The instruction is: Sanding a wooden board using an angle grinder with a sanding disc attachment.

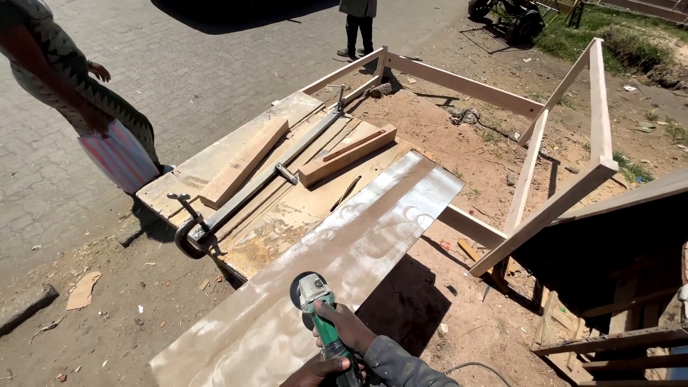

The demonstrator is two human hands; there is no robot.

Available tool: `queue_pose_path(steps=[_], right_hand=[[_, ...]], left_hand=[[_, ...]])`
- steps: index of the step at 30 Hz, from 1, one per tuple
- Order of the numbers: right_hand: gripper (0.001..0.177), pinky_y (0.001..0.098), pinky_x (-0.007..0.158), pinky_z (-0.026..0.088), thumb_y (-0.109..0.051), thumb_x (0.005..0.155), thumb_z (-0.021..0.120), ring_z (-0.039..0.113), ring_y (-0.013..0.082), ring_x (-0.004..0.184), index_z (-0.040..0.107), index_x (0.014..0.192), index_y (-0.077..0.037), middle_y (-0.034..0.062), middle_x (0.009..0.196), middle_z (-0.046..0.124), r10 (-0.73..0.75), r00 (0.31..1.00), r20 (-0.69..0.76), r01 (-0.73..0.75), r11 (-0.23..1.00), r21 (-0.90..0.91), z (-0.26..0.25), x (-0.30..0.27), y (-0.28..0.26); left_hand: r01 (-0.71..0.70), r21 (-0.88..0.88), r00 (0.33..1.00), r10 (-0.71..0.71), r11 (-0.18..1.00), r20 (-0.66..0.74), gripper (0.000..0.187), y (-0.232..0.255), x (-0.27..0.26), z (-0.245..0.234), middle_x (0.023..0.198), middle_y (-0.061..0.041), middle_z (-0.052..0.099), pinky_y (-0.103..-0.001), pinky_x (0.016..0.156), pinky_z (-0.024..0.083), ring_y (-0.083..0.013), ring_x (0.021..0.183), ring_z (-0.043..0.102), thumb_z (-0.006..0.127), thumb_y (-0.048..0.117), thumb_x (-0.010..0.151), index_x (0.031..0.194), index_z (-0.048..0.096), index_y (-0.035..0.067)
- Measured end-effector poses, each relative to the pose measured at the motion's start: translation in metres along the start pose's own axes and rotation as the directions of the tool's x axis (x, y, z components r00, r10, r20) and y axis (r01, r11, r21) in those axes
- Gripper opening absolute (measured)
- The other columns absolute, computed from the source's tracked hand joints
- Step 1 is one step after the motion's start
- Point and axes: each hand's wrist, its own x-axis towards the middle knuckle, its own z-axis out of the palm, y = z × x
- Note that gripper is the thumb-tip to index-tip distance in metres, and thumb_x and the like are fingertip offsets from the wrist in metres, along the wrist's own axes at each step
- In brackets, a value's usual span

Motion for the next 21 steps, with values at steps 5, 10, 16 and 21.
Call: queue_pose_path(steps=[5,10,16,21], right_hand=[[0.045,0.0292,0.046,0.048,-0.046,0.074,0.053,0.055,0.0174,0.051,0.055,0.079,-0.001,0.0093,0.063,0.055,0.050,0.999,-0.020,-0.048,0.996,0.080,0.002,0.002,-0.004],[0.047,0.0288,0.045,0.047,-0.046,0.073,0.054,0.055,0.0176,0.050,0.055,0.078,0.000,0.0100,0.062,0.056,0.107,0.994,-0.029,-0.106,0.993,0.059,0.007,0.006,-0.012],[0.043,0.0292,0.045,0.047,-0.043,0.074,0.055,0.055,0.0172,0.052,0.053,0.082,0.000,0.0097,0.064,0.055,0.167,0.986,0.025,-0.169,0.980,0.109,0.007,0.010,-0.014],[0.043,0.0295,0.047,0.046,-0.043,0.075,0.053,0.054,0.0172,0.053,0.051,0.084,-0.002,0.0096,0.065,0.055,0.197,0.979,0.051,-0.202,0.970,0.133,0.005,0.013,-0.013]], left_hand=[[-0.038,0.063,0.991,0.030,0.997,0.128,0.036,0.000,0.009,-0.009,0.096,-0.021,0.058,-0.041,0.083,0.044,-0.0327,0.091,0.055,0.059,0.008,0.073,0.106,0.054,-0.007],[0.002,-0.113,0.995,0.009,0.994,0.103,0.038,0.001,0.011,-0.014,0.094,-0.026,0.056,-0.045,0.079,0.046,-0.0364,0.089,0.054,0.060,0.001,0.073,0.108,0.051,-0.012],[-0.076,-0.104,0.990,0.087,0.992,0.107,0.040,0.000,0.008,-0.011,0.094,-0.024,0.057,-0.047,0.080,0.046,-0.0358,0.088,0.055,0.061,0.000,0.071,0.108,0.051,-0.009],[-0.076,-0.136,0.994,0.085,0.988,0.062,0.039,0.001,0.006,-0.008,0.094,-0.025,0.057,-0.045,0.079,0.046,-0.0356,0.088,0.055,0.061,-0.001,0.070,0.106,0.051,-0.011]])
